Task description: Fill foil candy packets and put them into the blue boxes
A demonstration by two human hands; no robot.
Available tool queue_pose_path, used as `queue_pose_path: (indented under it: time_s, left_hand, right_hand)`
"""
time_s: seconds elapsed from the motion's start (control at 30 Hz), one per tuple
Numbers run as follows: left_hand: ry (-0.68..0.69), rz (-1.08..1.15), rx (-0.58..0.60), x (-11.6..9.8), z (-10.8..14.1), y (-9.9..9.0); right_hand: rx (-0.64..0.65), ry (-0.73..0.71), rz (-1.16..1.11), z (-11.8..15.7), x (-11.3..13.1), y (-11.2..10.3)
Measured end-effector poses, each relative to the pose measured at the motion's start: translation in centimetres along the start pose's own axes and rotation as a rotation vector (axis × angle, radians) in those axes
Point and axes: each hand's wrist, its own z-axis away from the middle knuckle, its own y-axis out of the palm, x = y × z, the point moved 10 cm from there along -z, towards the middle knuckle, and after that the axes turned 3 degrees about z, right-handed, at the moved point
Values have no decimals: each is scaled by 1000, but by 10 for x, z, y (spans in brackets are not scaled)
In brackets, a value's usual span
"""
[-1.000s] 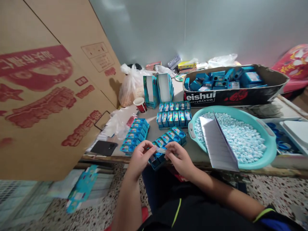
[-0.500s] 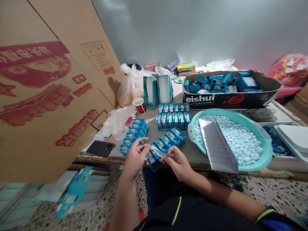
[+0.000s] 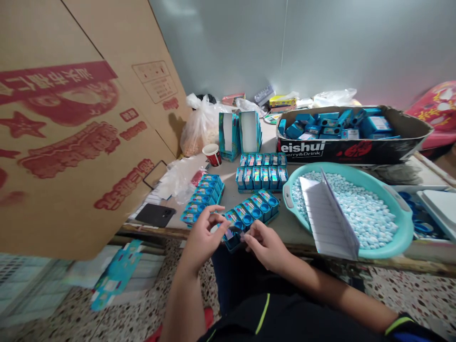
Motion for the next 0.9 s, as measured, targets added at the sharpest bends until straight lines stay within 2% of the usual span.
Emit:
queue_pose_path:
  time_s: [0.07, 0.17, 0.27, 0.37, 0.53, 0.63, 0.7, 0.77, 0.83, 0.9]
  left_hand:
    - [13, -97, 47, -6, 6, 3]
    - [35, -231, 195, -17, 14, 17]
    - [103, -315, 325, -29, 20, 33]
    - [151, -337, 385, -33, 23, 44]
    - [137, -281, 351, -29, 23, 46]
    - [50, -91, 279, -20, 18, 46]
    - [23, 57, 191, -15, 15, 45]
    - [16, 144, 168, -10, 14, 49]
    - [-8, 184, 242, -4, 17, 61]
    - [-48, 201, 307, 2, 22, 72]
  right_hand:
    - [-38, -4, 282, 0, 11, -15]
    - [-87, -141, 383, 1, 43, -30]
    - [3, -338, 388, 6, 76, -24]
    - [78, -375, 456, 7, 84, -17]
    - [-67, -492, 461, 10, 86, -24]
    - [-174, -595, 460, 17, 94, -31]
    - [-271, -618, 419, 22, 101, -40]
    - [-375, -600, 336, 25, 106, -53]
    - [-439, -544, 242, 26, 105, -63]
    - [-448, -436, 141, 22, 96, -68]
